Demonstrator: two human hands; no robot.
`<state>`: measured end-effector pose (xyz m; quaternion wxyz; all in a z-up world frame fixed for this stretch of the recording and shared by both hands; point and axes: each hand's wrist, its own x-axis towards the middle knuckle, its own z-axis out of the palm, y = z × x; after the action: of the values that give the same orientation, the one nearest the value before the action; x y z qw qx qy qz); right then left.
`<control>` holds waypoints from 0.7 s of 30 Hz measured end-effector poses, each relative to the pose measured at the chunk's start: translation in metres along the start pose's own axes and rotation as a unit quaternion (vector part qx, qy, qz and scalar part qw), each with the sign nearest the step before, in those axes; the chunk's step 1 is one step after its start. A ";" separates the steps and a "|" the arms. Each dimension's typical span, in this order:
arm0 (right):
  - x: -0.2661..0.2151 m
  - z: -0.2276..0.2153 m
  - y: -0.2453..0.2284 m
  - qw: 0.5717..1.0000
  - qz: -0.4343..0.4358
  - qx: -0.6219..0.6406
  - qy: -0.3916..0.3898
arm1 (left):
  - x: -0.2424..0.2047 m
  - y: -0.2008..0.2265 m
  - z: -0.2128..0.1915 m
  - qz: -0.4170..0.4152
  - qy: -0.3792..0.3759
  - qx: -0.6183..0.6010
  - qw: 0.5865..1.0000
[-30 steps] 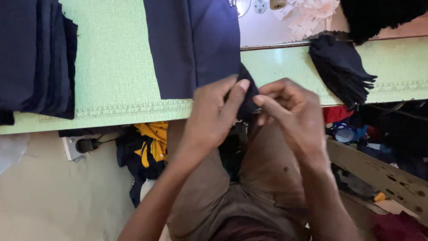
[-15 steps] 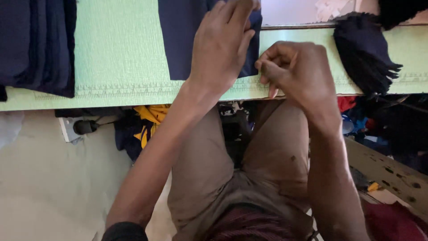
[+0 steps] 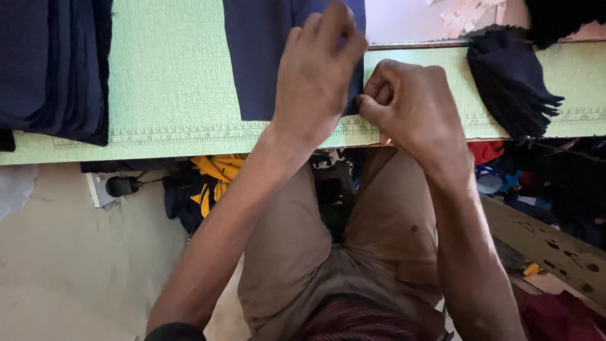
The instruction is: Folding and aligning fabric pieces on a sewing machine table
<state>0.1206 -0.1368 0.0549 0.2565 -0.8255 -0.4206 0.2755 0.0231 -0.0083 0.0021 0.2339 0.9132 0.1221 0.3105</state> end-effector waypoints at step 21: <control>0.040 0.022 0.076 0.898 -0.264 -0.262 0.235 | -0.023 0.002 -0.014 0.045 -0.119 0.174 0.976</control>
<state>0.1680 -0.1386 -0.0200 0.1860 -0.7620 -0.6076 -0.1248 -0.0035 -0.0140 0.0013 0.0697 0.9749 0.1045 0.1836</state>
